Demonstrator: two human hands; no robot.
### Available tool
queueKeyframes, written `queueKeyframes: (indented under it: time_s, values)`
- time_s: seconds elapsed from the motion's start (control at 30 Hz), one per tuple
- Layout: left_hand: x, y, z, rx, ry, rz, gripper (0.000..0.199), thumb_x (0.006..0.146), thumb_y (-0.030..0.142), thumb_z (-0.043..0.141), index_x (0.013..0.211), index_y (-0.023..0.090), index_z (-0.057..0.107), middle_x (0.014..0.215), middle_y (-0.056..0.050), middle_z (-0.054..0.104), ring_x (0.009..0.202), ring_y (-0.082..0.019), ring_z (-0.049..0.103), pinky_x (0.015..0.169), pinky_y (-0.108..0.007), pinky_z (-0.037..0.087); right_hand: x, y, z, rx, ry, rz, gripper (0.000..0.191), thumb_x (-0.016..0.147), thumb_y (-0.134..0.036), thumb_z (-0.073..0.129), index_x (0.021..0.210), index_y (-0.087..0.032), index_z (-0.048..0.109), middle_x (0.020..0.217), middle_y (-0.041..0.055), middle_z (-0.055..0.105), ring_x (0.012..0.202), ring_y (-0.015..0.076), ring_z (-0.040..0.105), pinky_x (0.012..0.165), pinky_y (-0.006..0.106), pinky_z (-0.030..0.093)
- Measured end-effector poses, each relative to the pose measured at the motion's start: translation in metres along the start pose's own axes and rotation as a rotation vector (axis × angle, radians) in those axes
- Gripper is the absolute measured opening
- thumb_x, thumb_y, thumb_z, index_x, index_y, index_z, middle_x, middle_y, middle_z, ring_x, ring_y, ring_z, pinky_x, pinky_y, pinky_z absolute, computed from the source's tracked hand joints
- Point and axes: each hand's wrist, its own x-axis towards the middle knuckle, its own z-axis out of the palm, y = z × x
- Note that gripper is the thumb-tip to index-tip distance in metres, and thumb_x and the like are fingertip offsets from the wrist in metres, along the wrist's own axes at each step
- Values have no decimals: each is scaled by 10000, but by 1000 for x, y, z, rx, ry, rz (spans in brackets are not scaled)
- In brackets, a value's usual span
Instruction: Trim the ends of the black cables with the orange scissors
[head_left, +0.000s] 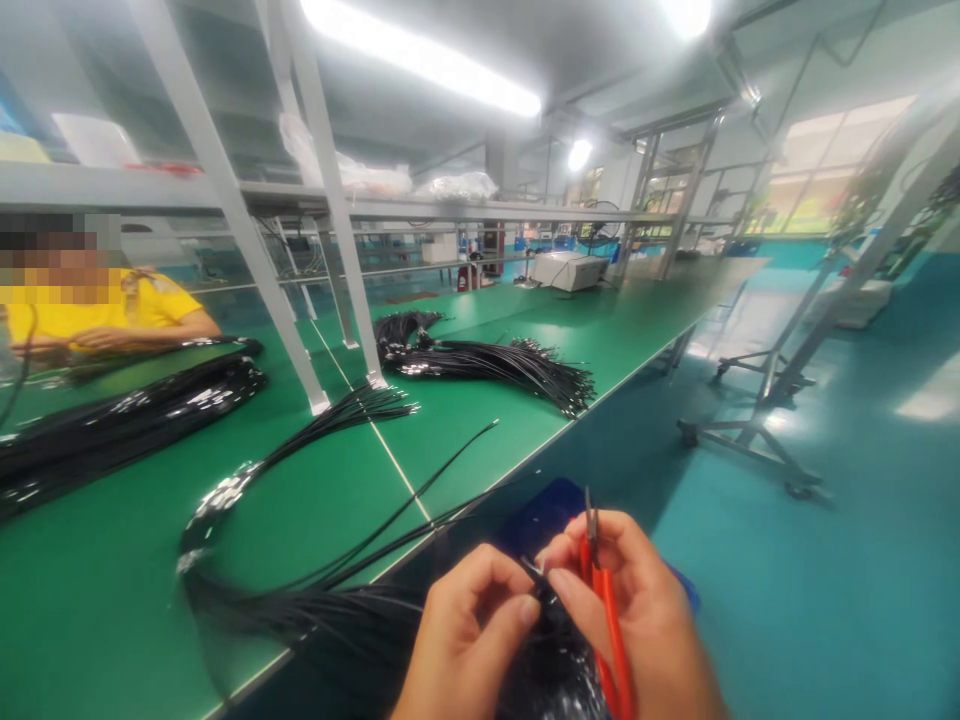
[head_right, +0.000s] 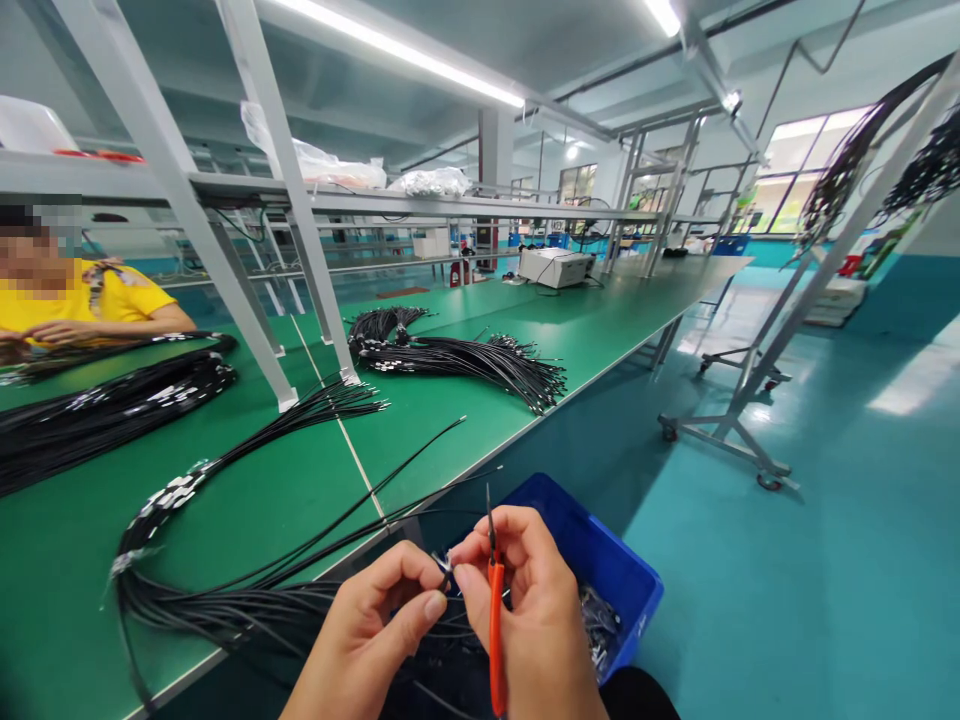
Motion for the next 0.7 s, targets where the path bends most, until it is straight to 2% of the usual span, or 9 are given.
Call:
queueKeyframes:
  time_s: [0.13,0.27,0.37,0.43,0.57,0.63,0.7]
  values:
    - [-1,-2,0,27,6,9,135,748,273,658,669,174,613,580,28,512,529,-112,412,529,-211,352,2,-4,-1,17,-27,66,228,610,-137,753,742,-234,594,615,-36,653,569,138,592,556,232,475]
    - [-2,-2,-3,143,-29,95,102,780,231,626,692,179,624,641,-3,582,597,-144,508,575,-220,397,-1,-2,1,209,-41,291,270,597,-166,760,794,-222,584,618,-43,618,513,107,525,479,198,426]
    - [-3,-3,-4,161,6,154,110,800,217,605,701,187,642,682,-19,618,642,-158,544,604,-222,417,-5,4,2,340,-22,426,262,612,-224,754,812,-207,585,629,-41,586,460,83,469,427,181,384]
    - [-4,-4,-4,100,54,140,107,787,238,627,694,190,650,655,-8,599,610,-146,520,573,-213,404,-7,6,2,339,30,395,266,608,-223,762,805,-203,585,627,-31,600,445,85,471,417,184,374]
    - [-3,-6,-5,-38,42,35,144,751,308,681,691,181,648,621,12,559,550,-117,455,514,-200,364,-9,-2,6,226,158,140,260,592,-199,773,776,-232,593,640,-14,661,505,128,543,467,222,424]
    - [-2,-7,-7,-60,27,1,169,745,328,691,689,176,641,617,15,554,541,-110,441,500,-195,350,-9,-7,9,157,171,35,226,602,-197,756,757,-248,599,649,-14,678,570,153,587,534,247,461]
    - [-2,-8,-8,-54,17,-7,177,747,333,688,690,174,636,615,17,544,546,-109,439,498,-192,343,-8,-7,11,103,154,3,202,617,-192,737,758,-253,606,673,-15,691,617,158,611,598,256,483]
